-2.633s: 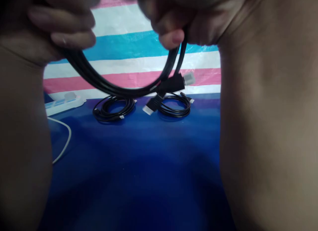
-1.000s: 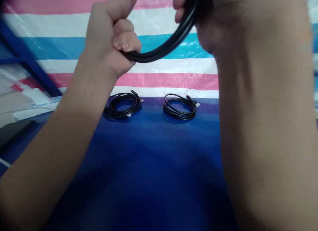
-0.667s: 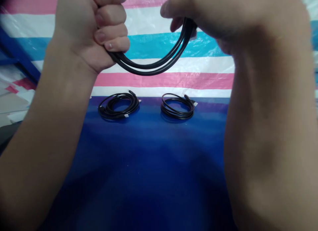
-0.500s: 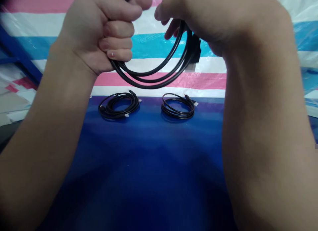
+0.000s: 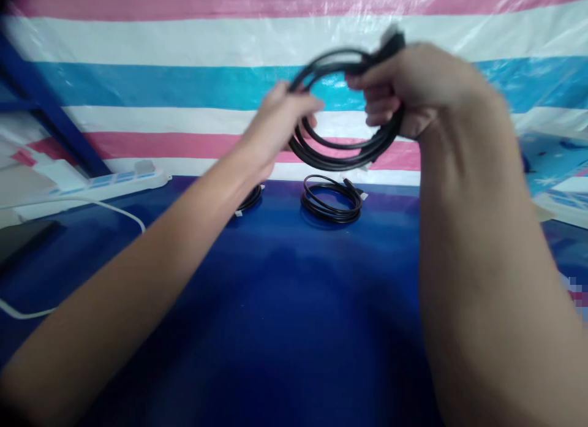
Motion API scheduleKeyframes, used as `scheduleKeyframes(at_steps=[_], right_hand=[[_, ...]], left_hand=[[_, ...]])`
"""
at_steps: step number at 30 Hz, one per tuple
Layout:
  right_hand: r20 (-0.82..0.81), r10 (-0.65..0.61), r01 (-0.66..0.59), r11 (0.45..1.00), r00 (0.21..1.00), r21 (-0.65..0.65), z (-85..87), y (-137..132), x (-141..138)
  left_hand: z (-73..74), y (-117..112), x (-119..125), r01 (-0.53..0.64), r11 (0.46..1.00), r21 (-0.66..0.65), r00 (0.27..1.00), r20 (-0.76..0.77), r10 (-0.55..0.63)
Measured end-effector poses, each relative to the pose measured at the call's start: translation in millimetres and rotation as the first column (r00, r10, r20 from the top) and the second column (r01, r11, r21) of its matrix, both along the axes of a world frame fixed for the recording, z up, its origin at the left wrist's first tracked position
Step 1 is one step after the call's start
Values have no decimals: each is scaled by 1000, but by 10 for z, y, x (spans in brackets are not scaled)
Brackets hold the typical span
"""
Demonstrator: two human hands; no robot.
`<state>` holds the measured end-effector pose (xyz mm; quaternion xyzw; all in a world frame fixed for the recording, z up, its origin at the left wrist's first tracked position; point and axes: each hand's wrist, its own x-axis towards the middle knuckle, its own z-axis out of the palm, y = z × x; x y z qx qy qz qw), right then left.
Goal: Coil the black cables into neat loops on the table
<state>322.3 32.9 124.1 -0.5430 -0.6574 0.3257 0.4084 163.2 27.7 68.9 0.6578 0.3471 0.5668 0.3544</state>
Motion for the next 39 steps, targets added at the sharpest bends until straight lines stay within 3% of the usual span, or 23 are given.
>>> scheduleKeyframes(at_steps=[6,10,14,18,24,27,32,39], right_hand=[[168,-12,62,954,986,-293,-752,340,272],[326,-29,137,939,945,-315,-1171,472,343],[507,-163,260,957,846,-126,-1338,631,291],[650,-232,269,962,724,43,-1422,743,266],[747,-87,147,989,660,-14,-1551,794,366],[778,-114,156,988,618,21,-1589,768,324],[802,-269,241,957,533,160,-1635,591,123],[724,-508,303,861,467,409,-1607,392,69]], left_hand=[[-808,185,142,-62,982,-181,941,-338,-3],[-1061,214,193,-159,963,-219,850,-526,21],[-1076,246,259,-267,947,-181,762,-641,93],[-1060,268,380,-342,929,-140,699,-699,152],[-1120,393,506,-340,936,-92,671,-721,173],[-1159,440,477,-306,950,-67,672,-722,166],[-1178,444,424,-311,949,-45,663,-726,183],[-1184,429,417,-307,952,14,679,-698,229]])
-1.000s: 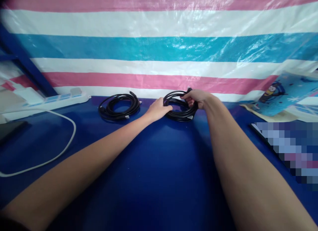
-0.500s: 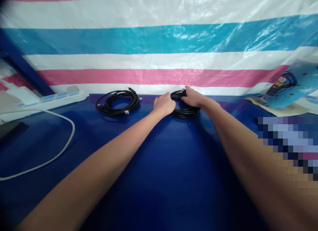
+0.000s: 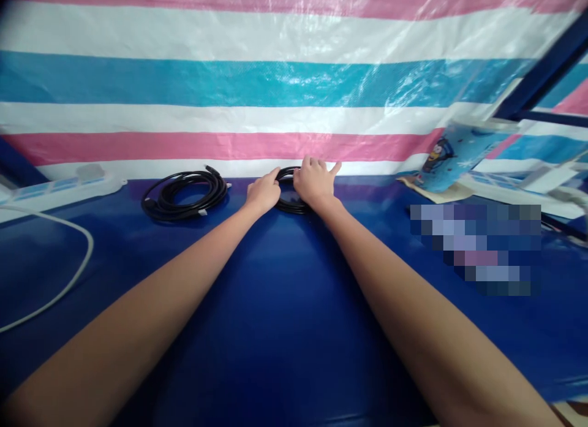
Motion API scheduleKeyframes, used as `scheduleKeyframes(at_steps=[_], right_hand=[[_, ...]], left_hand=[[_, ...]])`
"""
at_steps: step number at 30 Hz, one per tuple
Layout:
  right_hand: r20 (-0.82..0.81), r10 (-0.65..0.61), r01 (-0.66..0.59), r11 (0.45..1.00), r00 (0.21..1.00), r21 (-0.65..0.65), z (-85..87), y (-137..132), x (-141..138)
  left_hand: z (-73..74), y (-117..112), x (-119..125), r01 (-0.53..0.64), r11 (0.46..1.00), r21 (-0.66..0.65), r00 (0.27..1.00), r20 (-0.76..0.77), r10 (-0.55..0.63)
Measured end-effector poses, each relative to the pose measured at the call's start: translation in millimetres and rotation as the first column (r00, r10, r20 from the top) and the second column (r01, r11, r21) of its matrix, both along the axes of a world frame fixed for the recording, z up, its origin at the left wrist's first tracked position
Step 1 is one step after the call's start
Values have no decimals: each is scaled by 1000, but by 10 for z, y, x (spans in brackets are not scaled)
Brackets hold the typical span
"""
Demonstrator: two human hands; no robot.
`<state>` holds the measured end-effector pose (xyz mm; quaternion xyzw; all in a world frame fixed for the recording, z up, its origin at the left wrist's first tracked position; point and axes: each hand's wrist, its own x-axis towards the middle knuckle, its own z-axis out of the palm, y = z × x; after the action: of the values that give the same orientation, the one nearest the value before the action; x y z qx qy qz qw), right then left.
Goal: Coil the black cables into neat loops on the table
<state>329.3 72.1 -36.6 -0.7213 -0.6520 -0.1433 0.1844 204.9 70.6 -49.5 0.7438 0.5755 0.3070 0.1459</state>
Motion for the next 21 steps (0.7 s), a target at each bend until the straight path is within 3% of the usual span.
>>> scheduleKeyframes(at_steps=[5,9,12,16,18,21], right_hand=[[40,77,-81,990,996,113,-6,-113,-50],[130,299,-319,929,946,185,-49,-300,-286],[202,493,-527,830,846,183,-67,-485,-494],[274,721,-765,635,637,106,-59,-652,-680],[279,792,-834,549,542,60,-55,-679,-719],[262,838,-874,484,478,46,-47,-705,-719]], left_hand=[[-20,41,-12,-10,1000,6,1000,18,9],[25,74,-71,10,1000,-4,1000,20,-10],[55,25,-114,2,1000,-3,1000,9,-2],[-11,-224,-48,-139,990,10,990,-6,139],[-72,-385,26,-226,974,18,974,-20,227],[-136,-576,55,-301,952,57,952,-47,304]])
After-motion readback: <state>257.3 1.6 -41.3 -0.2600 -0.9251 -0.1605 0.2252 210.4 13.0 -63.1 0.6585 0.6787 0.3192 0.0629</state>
